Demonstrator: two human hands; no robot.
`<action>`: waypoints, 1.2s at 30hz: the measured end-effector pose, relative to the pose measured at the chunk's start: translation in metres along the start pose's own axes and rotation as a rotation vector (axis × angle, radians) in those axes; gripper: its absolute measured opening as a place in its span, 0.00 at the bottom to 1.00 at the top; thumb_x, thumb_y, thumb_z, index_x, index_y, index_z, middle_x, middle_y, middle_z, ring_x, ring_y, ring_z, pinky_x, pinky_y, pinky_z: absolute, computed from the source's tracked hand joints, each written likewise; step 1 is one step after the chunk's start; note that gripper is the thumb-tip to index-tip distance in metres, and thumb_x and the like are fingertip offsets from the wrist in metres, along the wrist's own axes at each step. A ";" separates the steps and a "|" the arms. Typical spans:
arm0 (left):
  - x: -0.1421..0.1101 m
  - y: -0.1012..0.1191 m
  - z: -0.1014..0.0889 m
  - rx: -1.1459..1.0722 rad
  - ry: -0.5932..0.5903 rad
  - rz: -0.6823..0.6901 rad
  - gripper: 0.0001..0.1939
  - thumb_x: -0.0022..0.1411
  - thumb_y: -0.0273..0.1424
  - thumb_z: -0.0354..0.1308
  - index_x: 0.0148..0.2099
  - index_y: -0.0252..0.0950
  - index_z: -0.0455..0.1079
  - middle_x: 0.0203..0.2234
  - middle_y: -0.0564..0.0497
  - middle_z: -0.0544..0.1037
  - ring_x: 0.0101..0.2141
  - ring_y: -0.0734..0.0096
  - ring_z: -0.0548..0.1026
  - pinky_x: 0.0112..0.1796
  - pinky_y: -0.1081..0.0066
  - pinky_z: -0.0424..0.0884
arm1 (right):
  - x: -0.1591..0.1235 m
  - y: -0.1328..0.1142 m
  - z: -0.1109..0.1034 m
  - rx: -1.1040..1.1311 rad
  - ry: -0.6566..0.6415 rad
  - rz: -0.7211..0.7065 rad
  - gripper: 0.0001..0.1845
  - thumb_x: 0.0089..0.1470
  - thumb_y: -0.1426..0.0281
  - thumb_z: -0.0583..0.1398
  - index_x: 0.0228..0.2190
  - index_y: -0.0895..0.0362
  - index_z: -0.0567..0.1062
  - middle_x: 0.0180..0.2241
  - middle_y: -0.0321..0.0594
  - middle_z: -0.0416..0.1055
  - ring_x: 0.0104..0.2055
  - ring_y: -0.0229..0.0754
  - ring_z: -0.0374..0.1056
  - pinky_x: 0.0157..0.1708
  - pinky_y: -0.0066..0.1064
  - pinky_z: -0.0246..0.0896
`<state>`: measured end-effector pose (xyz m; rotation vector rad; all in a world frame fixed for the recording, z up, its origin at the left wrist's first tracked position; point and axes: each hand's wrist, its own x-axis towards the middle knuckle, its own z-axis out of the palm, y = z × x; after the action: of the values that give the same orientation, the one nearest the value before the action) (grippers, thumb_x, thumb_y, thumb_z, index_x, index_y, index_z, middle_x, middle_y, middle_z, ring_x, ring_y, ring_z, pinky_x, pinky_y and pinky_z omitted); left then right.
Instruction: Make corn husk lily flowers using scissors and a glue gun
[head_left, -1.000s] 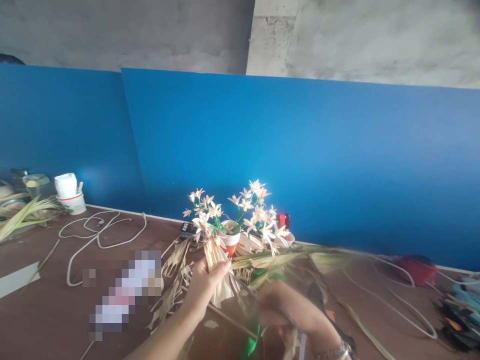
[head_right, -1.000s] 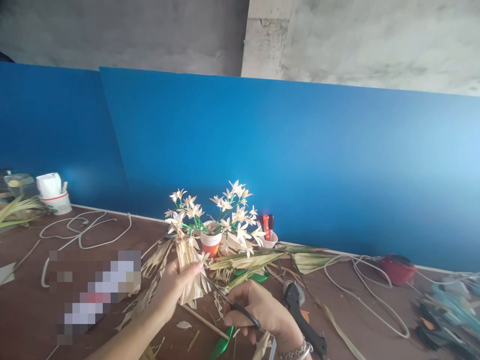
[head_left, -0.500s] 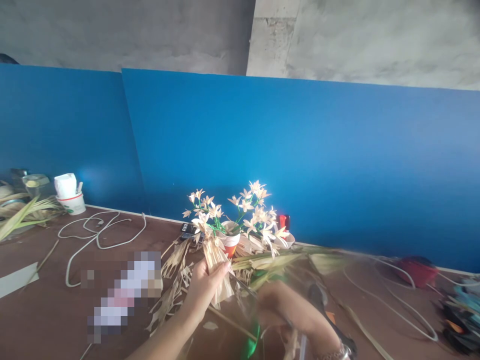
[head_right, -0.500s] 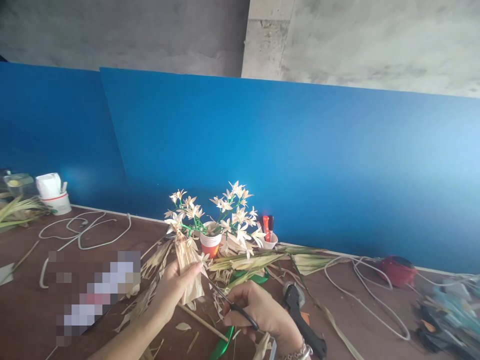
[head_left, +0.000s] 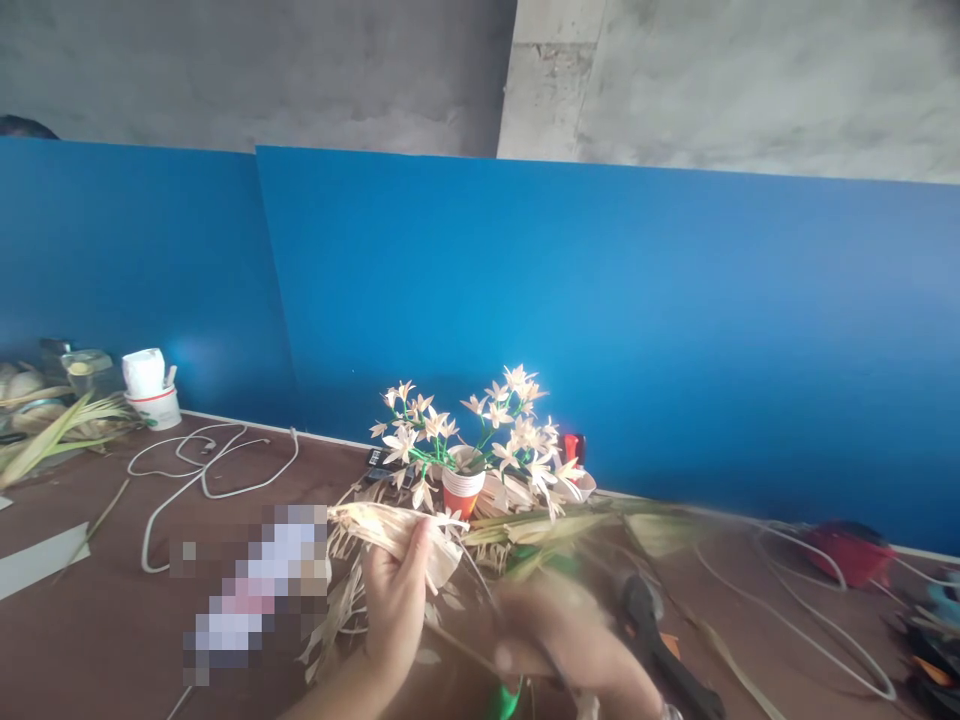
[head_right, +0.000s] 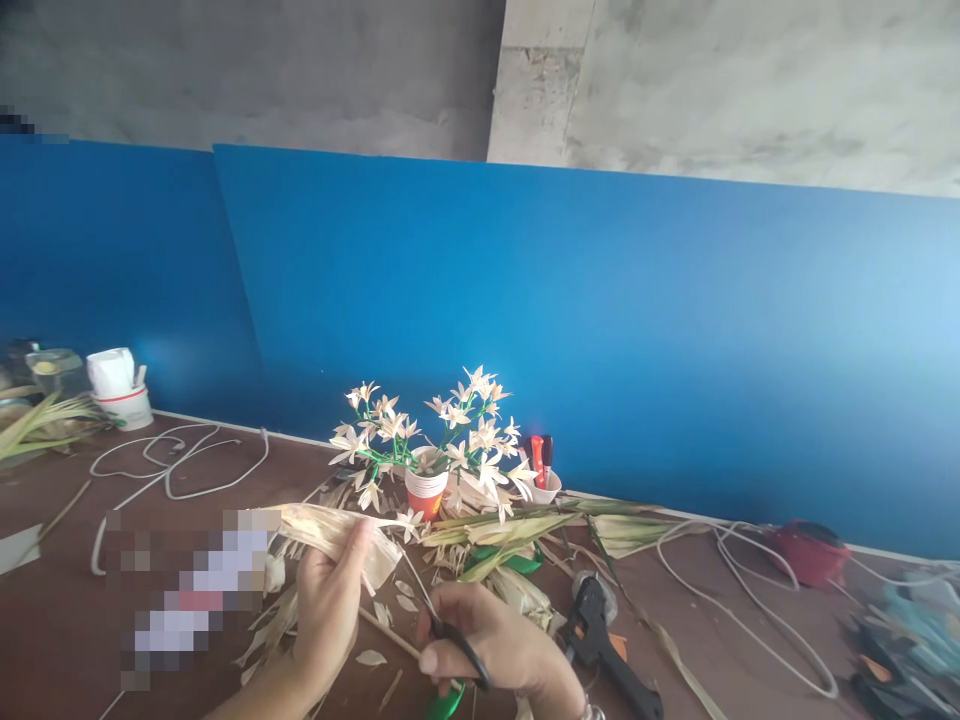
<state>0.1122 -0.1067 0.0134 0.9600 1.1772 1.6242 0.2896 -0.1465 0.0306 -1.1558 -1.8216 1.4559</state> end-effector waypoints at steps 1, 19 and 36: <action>0.000 -0.001 0.000 0.007 0.006 -0.004 0.16 0.48 0.43 0.64 0.26 0.33 0.73 0.19 0.51 0.76 0.25 0.65 0.72 0.26 0.72 0.67 | 0.003 -0.002 0.005 0.019 0.006 0.022 0.25 0.40 0.47 0.62 0.28 0.56 0.73 0.20 0.34 0.66 0.24 0.38 0.65 0.23 0.25 0.59; 0.003 -0.009 -0.001 0.013 0.047 -0.060 0.17 0.47 0.44 0.65 0.29 0.33 0.74 0.22 0.48 0.79 0.29 0.60 0.76 0.28 0.70 0.69 | 0.022 0.012 0.032 0.380 0.112 0.094 0.26 0.42 0.47 0.63 0.28 0.59 0.68 0.20 0.30 0.62 0.17 0.29 0.56 0.15 0.20 0.51; 0.004 -0.007 0.000 -0.017 0.012 -0.032 0.15 0.51 0.42 0.63 0.30 0.33 0.74 0.23 0.50 0.78 0.27 0.65 0.75 0.29 0.72 0.68 | 0.024 0.006 0.032 0.335 0.133 0.069 0.27 0.44 0.46 0.60 0.27 0.59 0.68 0.16 0.28 0.60 0.13 0.27 0.50 0.11 0.20 0.41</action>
<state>0.1122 -0.1015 0.0072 0.9176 1.1796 1.6141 0.2532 -0.1416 0.0132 -1.1229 -1.3954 1.6076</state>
